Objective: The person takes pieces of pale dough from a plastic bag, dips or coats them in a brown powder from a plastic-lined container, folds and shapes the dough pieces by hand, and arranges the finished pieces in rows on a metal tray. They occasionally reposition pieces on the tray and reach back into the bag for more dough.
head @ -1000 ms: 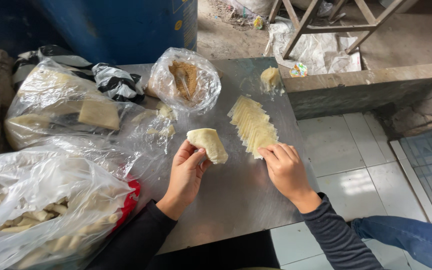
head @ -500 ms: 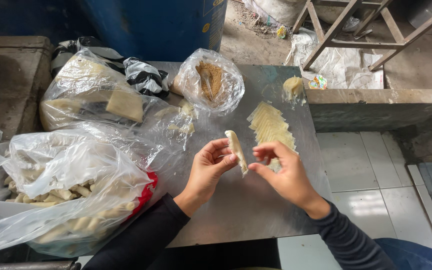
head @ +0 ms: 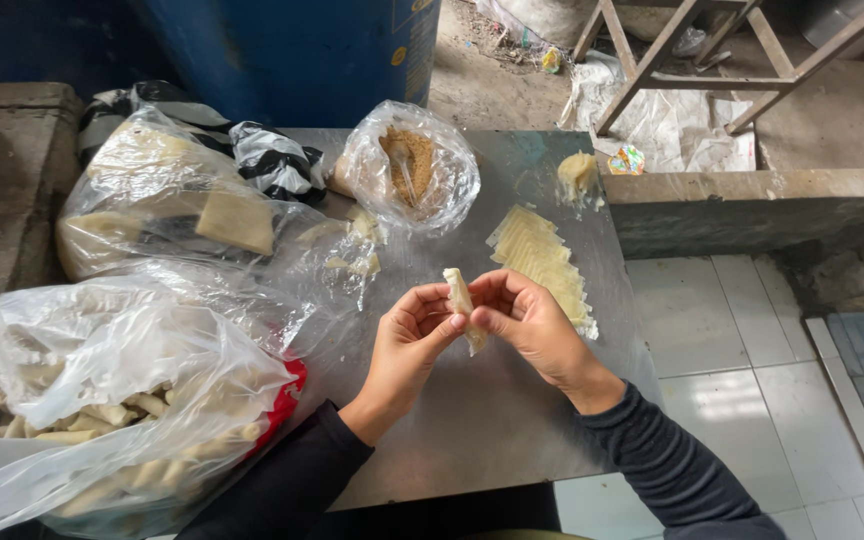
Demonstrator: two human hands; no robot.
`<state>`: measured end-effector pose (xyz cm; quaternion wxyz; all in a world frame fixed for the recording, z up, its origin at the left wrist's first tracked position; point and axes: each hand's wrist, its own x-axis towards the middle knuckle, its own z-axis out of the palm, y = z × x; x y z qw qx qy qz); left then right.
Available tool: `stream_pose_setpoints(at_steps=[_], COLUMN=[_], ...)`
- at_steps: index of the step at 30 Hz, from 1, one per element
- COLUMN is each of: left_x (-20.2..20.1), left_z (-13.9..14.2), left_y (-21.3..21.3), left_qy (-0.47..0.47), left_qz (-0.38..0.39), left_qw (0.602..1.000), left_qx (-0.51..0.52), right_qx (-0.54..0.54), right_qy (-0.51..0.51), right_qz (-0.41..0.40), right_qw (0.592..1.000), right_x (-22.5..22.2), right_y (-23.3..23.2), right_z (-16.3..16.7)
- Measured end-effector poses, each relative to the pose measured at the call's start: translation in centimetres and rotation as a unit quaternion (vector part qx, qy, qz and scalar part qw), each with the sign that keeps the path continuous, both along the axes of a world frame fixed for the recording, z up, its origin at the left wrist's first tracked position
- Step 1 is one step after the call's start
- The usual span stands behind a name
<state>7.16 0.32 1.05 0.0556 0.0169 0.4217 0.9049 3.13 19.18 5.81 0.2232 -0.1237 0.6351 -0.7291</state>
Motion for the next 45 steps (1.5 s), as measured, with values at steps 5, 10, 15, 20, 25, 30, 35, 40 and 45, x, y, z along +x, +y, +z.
stream_pose_setpoints(at_steps=[5,10,15,20,25,30,35,40,45], left_x=[0.7,1.1,0.4,-0.2,0.0,-0.1,-0.1,0.0,0.1], left_z=[0.4,0.3,-0.2,-0.6,-0.4,-0.2,-0.3,-0.1,-0.1], left_y=[0.3,0.2,-0.2,-1.2,-0.7,-0.5,-0.3,-0.3,-0.2], left_qy=[0.022,0.052,-0.042,-0.121,-0.123,-0.122,-0.118,-0.119,-0.113], left_qz=[-0.015,-0.018,-0.011,0.005,-0.008,-0.005,-0.005,-0.014,-0.016], left_qw=[0.994,0.992,0.999,0.99,0.989,0.99,0.991,0.991,0.992], left_qx=[-0.106,-0.115,0.02,0.074,0.08,0.068,0.061,0.053,0.052], right_qx=[0.048,-0.015,-0.181,-0.191,0.303,0.458,0.447,0.424,0.423], right_qy=[0.029,-0.007,-0.174,-0.07,0.361,0.517,0.511,0.503,0.5], right_qz=[-0.018,-0.079,-0.134,-0.282,-0.253,-0.129,-0.116,-0.11,-0.106], right_qw=[0.998,0.997,0.959,0.938,0.845,0.711,0.725,0.745,0.748], right_x=[1.5,1.6,0.1,0.1,3.1,4.5,4.5,4.3,4.3], right_y=[-0.3,1.3,6.0,11.6,10.3,8.7,8.9,9.3,9.4], right_z=[0.4,-2.4,-4.1,-1.9,-1.1,0.2,0.4,-0.3,-0.7])
